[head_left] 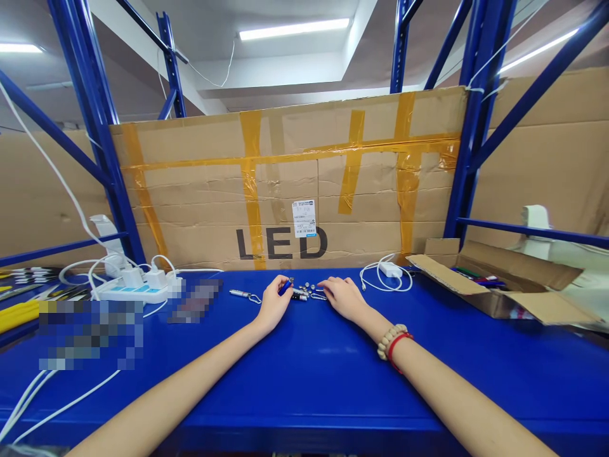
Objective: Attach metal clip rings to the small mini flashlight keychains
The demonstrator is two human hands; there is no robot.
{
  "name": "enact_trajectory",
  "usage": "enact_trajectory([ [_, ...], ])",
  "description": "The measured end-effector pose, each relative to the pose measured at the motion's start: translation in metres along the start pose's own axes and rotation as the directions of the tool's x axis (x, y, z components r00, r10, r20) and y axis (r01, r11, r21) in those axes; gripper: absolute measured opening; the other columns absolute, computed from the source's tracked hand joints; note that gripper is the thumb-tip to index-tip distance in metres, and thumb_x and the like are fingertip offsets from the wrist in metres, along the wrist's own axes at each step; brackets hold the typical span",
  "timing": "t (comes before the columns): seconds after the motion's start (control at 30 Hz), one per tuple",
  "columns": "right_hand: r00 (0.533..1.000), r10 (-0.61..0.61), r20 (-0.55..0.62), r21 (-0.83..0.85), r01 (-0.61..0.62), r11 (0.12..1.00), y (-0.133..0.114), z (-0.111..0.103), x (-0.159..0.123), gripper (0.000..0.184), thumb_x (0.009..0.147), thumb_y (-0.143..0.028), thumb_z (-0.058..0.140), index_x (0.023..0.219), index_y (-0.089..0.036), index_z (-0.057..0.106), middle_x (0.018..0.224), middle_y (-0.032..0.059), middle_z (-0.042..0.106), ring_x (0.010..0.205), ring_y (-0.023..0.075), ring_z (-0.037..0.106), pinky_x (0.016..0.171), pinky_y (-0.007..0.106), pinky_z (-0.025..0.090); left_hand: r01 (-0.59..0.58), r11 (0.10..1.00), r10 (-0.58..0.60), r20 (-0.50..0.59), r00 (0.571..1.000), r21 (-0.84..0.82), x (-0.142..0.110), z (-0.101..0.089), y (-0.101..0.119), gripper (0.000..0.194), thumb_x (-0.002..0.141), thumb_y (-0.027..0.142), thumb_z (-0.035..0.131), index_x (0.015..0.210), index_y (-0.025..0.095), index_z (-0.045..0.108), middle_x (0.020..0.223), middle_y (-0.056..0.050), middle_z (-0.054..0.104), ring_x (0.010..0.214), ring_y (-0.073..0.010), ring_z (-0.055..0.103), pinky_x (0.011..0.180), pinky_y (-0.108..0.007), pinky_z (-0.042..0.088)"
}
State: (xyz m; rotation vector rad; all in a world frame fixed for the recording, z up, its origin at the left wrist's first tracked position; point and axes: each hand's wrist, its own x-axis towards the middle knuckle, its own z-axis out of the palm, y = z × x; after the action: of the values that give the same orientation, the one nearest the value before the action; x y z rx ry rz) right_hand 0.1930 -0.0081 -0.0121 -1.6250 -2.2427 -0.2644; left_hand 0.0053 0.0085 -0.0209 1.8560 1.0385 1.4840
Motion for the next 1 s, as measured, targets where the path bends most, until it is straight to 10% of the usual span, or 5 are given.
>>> enact_trajectory([
  [0.63, 0.997, 0.080, -0.018, -0.093, -0.081, 0.992, -0.011, -0.011, 0.000, 0.034, 0.085, -0.041, 0.043, 0.075, -0.019, 0.067, 0.090, 0.0063, 0.059, 0.090, 0.0204, 0.050, 0.078, 0.034, 0.029, -0.019, 1.000, 0.020, 0.067, 0.998, -0.004, 0.000, 0.002, -0.004, 0.010, 0.071, 0.024, 0.050, 0.075, 0.015, 0.050, 0.077, -0.002, 0.055, 0.079, -0.0170, 0.052, 0.074, -0.025, 0.037],
  [1.0, 0.996, -0.005, 0.090, -0.010, 0.006, 1.000, -0.002, -0.009, 0.001, 0.027, 0.079, -0.022, 0.046, 0.097, -0.022, 0.065, 0.102, 0.0034, 0.058, 0.097, 0.0180, 0.050, 0.080, 0.029, 0.035, -0.005, 1.000, 0.003, 0.102, 0.995, 0.017, -0.002, 0.001, 0.003, 0.011, 0.072, 0.025, 0.050, 0.076, 0.014, 0.050, 0.078, -0.002, 0.056, 0.080, -0.0171, 0.051, 0.075, -0.025, 0.036],
])
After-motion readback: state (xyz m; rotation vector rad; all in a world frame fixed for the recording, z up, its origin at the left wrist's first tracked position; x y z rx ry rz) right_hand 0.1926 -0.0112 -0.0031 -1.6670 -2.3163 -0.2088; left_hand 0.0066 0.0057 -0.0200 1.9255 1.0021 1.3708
